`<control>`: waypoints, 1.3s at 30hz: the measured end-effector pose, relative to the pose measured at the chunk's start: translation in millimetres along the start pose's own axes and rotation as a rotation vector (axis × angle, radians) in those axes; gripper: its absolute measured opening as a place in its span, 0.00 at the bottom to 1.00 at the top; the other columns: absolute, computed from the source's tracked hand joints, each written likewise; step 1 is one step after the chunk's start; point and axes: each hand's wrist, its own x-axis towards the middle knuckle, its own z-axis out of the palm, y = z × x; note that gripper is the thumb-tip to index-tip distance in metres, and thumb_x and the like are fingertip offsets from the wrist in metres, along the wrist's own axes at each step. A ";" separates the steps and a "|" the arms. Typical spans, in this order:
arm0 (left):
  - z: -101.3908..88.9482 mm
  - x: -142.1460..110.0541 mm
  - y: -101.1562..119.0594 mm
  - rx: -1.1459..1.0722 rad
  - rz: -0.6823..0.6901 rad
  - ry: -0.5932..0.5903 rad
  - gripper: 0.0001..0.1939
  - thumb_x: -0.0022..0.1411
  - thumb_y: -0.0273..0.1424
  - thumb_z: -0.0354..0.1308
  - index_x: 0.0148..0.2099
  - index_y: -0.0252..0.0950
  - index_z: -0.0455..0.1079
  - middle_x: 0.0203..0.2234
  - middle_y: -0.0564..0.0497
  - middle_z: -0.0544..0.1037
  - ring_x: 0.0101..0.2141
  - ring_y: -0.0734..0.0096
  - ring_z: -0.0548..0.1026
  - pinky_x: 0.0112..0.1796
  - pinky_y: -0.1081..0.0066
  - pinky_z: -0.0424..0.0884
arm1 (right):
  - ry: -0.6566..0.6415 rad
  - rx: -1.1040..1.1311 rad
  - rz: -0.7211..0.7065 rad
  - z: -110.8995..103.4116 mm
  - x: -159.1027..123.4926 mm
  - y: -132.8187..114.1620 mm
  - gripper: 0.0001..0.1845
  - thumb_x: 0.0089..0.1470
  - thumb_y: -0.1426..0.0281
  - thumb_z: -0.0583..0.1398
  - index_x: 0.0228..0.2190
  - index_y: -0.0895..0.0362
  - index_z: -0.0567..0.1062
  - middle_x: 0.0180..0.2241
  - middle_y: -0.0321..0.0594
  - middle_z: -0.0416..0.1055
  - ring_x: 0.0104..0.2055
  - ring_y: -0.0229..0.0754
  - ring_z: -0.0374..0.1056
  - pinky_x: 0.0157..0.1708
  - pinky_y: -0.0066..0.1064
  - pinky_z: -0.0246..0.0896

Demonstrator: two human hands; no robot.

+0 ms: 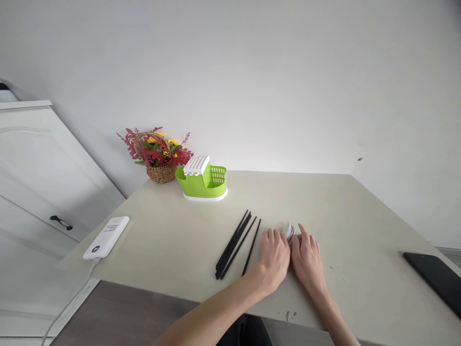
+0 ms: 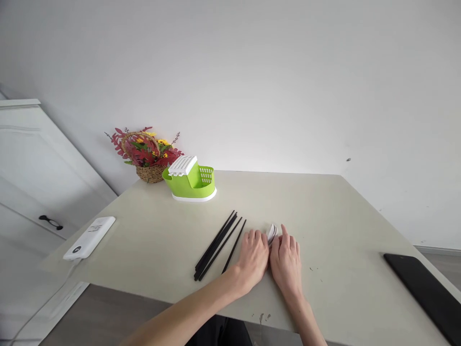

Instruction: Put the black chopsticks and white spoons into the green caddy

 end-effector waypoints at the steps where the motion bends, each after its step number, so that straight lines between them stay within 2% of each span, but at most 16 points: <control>1: -1.2 -2.2 -1.2 -0.004 -0.003 0.009 0.11 0.64 0.27 0.59 0.49 0.32 0.73 0.38 0.38 0.76 0.41 0.53 0.72 0.45 0.57 0.68 | -0.016 0.017 0.039 -2.0 -1.9 -0.4 0.33 0.68 0.55 0.41 0.65 0.57 0.63 0.56 0.54 0.71 0.55 0.58 0.64 0.57 0.51 0.57; 4: -8.8 -6.9 -19.1 -0.105 0.009 0.068 0.16 0.71 0.39 0.55 0.49 0.30 0.73 0.39 0.36 0.75 0.44 0.50 0.72 0.48 0.55 0.69 | -0.039 0.043 0.160 -8.2 -8.2 -1.7 0.35 0.67 0.53 0.43 0.67 0.57 0.60 0.49 0.50 0.73 0.57 0.58 0.64 0.57 0.50 0.57; 6: -17.9 -6.0 -49.9 -0.237 0.056 0.152 0.23 0.71 0.48 0.54 0.50 0.31 0.72 0.42 0.36 0.76 0.49 0.48 0.72 0.51 0.54 0.69 | -0.029 0.043 0.208 -12.3 -11.8 -3.7 0.34 0.67 0.52 0.45 0.66 0.55 0.61 0.49 0.49 0.73 0.59 0.59 0.63 0.56 0.49 0.57; 8: -29.8 -1.8 -98.4 -0.300 0.035 0.316 0.23 0.71 0.48 0.54 0.56 0.34 0.68 0.52 0.36 0.74 0.58 0.48 0.68 0.59 0.51 0.64 | -0.016 0.050 0.256 -16.1 -14.0 -6.9 0.31 0.67 0.52 0.46 0.64 0.52 0.63 0.49 0.47 0.73 0.57 0.58 0.65 0.53 0.48 0.59; 10: -42.9 3.9 -159.7 -0.277 -0.123 0.515 0.20 0.74 0.43 0.51 0.59 0.36 0.66 0.59 0.37 0.71 0.65 0.49 0.62 0.64 0.49 0.59 | 0.004 0.067 0.328 -19.4 -15.0 -10.3 0.29 0.66 0.51 0.48 0.61 0.51 0.65 0.47 0.46 0.74 0.53 0.57 0.68 0.49 0.46 0.60; 13: -59.1 9.3 -253.1 -0.200 -0.325 0.784 0.18 0.75 0.40 0.49 0.59 0.35 0.66 0.61 0.38 0.70 0.66 0.50 0.60 0.66 0.46 0.55 | 0.064 0.095 0.410 -22.9 -15.7 -14.8 0.27 0.65 0.51 0.50 0.59 0.50 0.65 0.46 0.45 0.74 0.48 0.55 0.70 0.43 0.43 0.61; 15: -63.5 9.4 -301.2 -0.166 -0.353 0.828 0.20 0.75 0.41 0.49 0.60 0.33 0.66 0.62 0.38 0.70 0.65 0.50 0.62 0.66 0.47 0.55 | 0.102 0.107 0.420 -24.3 -16.7 -18.3 0.27 0.64 0.51 0.51 0.58 0.51 0.65 0.46 0.44 0.74 0.46 0.54 0.70 0.41 0.42 0.60; 16: -63.3 8.6 -318.7 -0.161 -0.340 0.813 0.21 0.76 0.41 0.47 0.61 0.34 0.66 0.62 0.39 0.71 0.65 0.51 0.63 0.66 0.49 0.56 | 0.116 0.112 0.417 -24.7 -17.5 -20.7 0.27 0.64 0.51 0.51 0.58 0.51 0.64 0.45 0.44 0.74 0.45 0.53 0.70 0.40 0.41 0.60; 18: -58.8 6.4 -340.0 -0.193 -0.319 0.757 0.23 0.77 0.42 0.44 0.62 0.34 0.67 0.62 0.40 0.72 0.64 0.54 0.65 0.66 0.52 0.57 | 0.138 0.119 0.414 -25.3 -19.1 -26.6 0.27 0.64 0.50 0.52 0.57 0.52 0.64 0.45 0.43 0.74 0.45 0.52 0.70 0.39 0.40 0.59; 20: -51.8 5.2 -346.1 -0.262 -0.307 0.700 0.25 0.78 0.41 0.39 0.63 0.35 0.68 0.62 0.41 0.73 0.64 0.58 0.68 0.65 0.58 0.60 | 0.151 0.120 0.419 -25.7 -20.3 -33.2 0.28 0.64 0.49 0.53 0.57 0.52 0.63 0.46 0.42 0.73 0.46 0.51 0.70 0.40 0.39 0.58; 22: -46.3 5.9 -342.7 -0.319 -0.347 0.667 0.28 0.79 0.41 0.34 0.65 0.36 0.68 0.61 0.42 0.75 0.61 0.60 0.72 0.60 0.62 0.66 | 0.155 0.121 0.424 -26.1 -20.6 -38.6 0.28 0.63 0.49 0.53 0.57 0.52 0.62 0.46 0.41 0.73 0.47 0.51 0.69 0.41 0.39 0.58; 26: -46.0 13.2 -327.8 -0.296 -0.474 0.590 0.30 0.79 0.45 0.35 0.66 0.38 0.69 0.48 0.43 0.84 0.41 0.59 0.83 0.44 0.66 0.72 | 0.173 0.138 0.413 -25.9 -19.4 -42.5 0.30 0.62 0.49 0.55 0.58 0.52 0.63 0.43 0.40 0.72 0.48 0.51 0.69 0.44 0.39 0.59; 28: -48.8 18.5 -320.6 -0.265 -0.469 0.550 0.30 0.78 0.47 0.38 0.67 0.38 0.69 0.40 0.43 0.86 0.31 0.62 0.82 0.37 0.69 0.70 | 0.183 0.163 0.410 -25.1 -18.9 -42.0 0.30 0.62 0.49 0.56 0.57 0.52 0.64 0.44 0.40 0.72 0.49 0.51 0.70 0.42 0.38 0.59; 30: -51.2 24.6 -312.5 -0.244 -0.442 0.535 0.30 0.77 0.48 0.39 0.67 0.37 0.69 0.34 0.44 0.85 0.26 0.64 0.79 0.34 0.70 0.68 | 0.195 0.181 0.417 -24.0 -18.7 -40.6 0.29 0.62 0.49 0.56 0.57 0.52 0.64 0.46 0.42 0.72 0.50 0.51 0.70 0.37 0.35 0.59; 34: -53.3 40.9 -287.9 -0.226 -0.386 0.517 0.30 0.76 0.49 0.40 0.68 0.38 0.68 0.28 0.47 0.83 0.24 0.65 0.77 0.31 0.71 0.65 | 0.221 0.179 0.415 -22.1 -19.0 -33.5 0.30 0.61 0.49 0.56 0.58 0.52 0.65 0.46 0.43 0.73 0.52 0.52 0.70 0.33 0.33 0.58; 39: -56.3 68.9 -238.8 -0.314 -0.262 0.479 0.33 0.77 0.50 0.38 0.69 0.36 0.67 0.22 0.49 0.80 0.20 0.67 0.74 0.27 0.71 0.64 | 0.210 0.152 0.371 -21.3 -20.1 -23.1 0.29 0.62 0.50 0.56 0.58 0.51 0.65 0.43 0.41 0.73 0.51 0.51 0.71 0.34 0.32 0.60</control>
